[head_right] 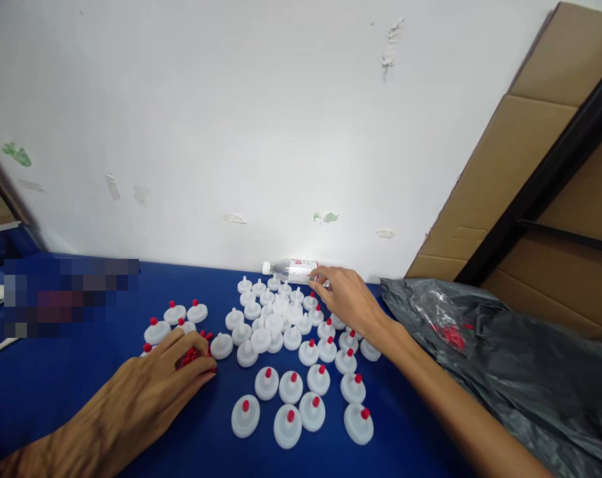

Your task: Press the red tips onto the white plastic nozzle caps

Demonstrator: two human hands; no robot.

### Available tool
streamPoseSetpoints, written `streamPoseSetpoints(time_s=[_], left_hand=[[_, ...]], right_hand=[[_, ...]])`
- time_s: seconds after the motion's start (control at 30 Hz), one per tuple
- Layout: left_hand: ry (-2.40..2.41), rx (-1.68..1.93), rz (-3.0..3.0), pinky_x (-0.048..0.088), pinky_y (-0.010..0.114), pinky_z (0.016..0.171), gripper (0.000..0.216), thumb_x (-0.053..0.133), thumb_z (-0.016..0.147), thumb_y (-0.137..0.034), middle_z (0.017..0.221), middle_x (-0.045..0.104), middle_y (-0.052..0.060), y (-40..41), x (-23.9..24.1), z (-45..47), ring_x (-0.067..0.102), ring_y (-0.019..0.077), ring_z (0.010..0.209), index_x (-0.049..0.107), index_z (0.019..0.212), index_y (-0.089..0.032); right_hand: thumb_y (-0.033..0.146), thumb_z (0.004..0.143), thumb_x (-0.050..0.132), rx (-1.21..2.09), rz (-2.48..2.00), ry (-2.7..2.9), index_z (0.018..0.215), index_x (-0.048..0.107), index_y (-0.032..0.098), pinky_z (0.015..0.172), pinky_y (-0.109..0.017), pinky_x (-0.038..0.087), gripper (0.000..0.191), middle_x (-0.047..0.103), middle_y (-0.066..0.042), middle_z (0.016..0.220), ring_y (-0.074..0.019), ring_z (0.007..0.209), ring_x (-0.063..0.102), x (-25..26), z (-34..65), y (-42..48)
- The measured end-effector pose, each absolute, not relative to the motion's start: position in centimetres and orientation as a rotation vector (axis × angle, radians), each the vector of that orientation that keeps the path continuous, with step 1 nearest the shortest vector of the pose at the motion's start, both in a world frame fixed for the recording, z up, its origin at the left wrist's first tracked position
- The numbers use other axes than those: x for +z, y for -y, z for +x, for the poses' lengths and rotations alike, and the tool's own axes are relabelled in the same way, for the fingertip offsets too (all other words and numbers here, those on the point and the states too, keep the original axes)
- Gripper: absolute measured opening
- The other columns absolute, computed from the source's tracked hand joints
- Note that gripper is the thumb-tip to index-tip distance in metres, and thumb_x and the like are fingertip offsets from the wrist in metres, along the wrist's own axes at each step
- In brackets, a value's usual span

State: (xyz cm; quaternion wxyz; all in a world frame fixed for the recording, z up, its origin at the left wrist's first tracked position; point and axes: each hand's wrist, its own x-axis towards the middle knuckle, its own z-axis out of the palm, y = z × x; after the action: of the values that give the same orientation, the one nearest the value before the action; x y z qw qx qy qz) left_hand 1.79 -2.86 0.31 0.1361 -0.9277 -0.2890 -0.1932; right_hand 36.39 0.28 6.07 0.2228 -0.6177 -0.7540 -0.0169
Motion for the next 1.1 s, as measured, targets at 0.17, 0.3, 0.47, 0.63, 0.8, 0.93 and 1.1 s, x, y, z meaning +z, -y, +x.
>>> streamPoseSetpoints(time_s=[0.17,0.3,0.47,0.63,0.8,0.93,1.1], left_hand=[[0.885,-0.73,-2.811,0.055,0.029,0.061,0.029,0.037,0.109,-0.016,0.106,0.067,0.006,3.5,0.0,1.9,0.067,0.0223,0.092,0.064,0.106,-0.023],[0.824,-0.878,-2.815,0.053,0.027,0.061,0.022,0.041,0.107,-0.015,0.103,0.07,0.002,4.1,0.2,2.0,0.07,0.0187,0.089,0.06,0.111,-0.025],[0.777,-0.979,-2.795,0.053,0.025,0.062,0.022,0.043,0.107,-0.014,0.107,0.072,0.001,4.2,0.8,2.1,0.073,0.0169,0.094,0.058,0.118,-0.026],[0.814,-0.943,-2.776,0.055,0.021,0.064,0.032,0.037,0.111,-0.016,0.113,0.073,-0.001,4.1,0.7,2.0,0.075,0.0139,0.098,0.055,0.134,-0.031],[0.808,-1.086,-2.791,0.057,0.02,0.066,0.023,0.039,0.114,-0.027,0.102,0.073,-0.003,3.8,0.8,2.3,0.075,0.012,0.087,0.062,0.117,-0.029],[0.739,-1.201,-2.753,0.056,0.014,0.07,0.027,0.036,0.116,-0.03,0.1,0.074,-0.003,4.1,1.5,2.7,0.075,0.0087,0.088,0.063,0.115,-0.028],[0.712,-1.245,-2.672,0.055,0.009,0.078,0.026,0.04,0.116,-0.031,0.103,0.078,-0.004,4.9,1.6,2.5,0.075,0.0051,0.088,0.066,0.117,-0.027]], right_hand=[[0.044,0.103,0.059,-0.039,-1.613,2.14,0.103,0.081,0.027,0.104,-0.048,0.049,0.028,0.077,-0.007,0.118,-0.0308,0.117,0.067,6.6,35.7,2.6],[0.043,0.101,0.064,0.031,-1.613,2.151,0.103,0.082,0.028,0.108,-0.055,0.047,0.024,0.072,-0.009,0.131,-0.034,0.13,0.06,4.9,35.0,4.3],[0.037,0.098,0.069,0.096,-1.61,2.13,0.096,0.08,0.027,0.108,-0.055,0.047,0.015,0.074,-0.008,0.126,-0.0333,0.128,0.062,4.0,35.0,4.0],[0.041,0.104,0.059,0.095,-1.617,2.028,0.098,0.07,0.027,0.095,-0.045,0.055,0.019,0.078,-0.006,0.116,-0.028,0.11,0.072,5.8,35.4,5.1],[0.043,0.11,0.051,0.019,-1.539,1.895,0.113,0.057,0.027,0.072,-0.033,0.059,0.018,0.078,-0.007,0.111,-0.0233,0.095,0.077,6.8,33.6,7.4],[0.025,0.11,0.053,-0.251,-1.202,2.122,0.119,0.06,0.024,0.09,-0.034,0.06,0.012,0.076,-0.007,0.121,-0.0221,0.111,0.074,5.9,30.8,8.8],[0.031,0.111,0.053,-0.443,-0.972,2.233,0.121,0.066,0.022,0.088,-0.03,0.059,0.018,0.078,-0.005,0.117,-0.017,0.097,0.076,4.8,28.3,10.1]])
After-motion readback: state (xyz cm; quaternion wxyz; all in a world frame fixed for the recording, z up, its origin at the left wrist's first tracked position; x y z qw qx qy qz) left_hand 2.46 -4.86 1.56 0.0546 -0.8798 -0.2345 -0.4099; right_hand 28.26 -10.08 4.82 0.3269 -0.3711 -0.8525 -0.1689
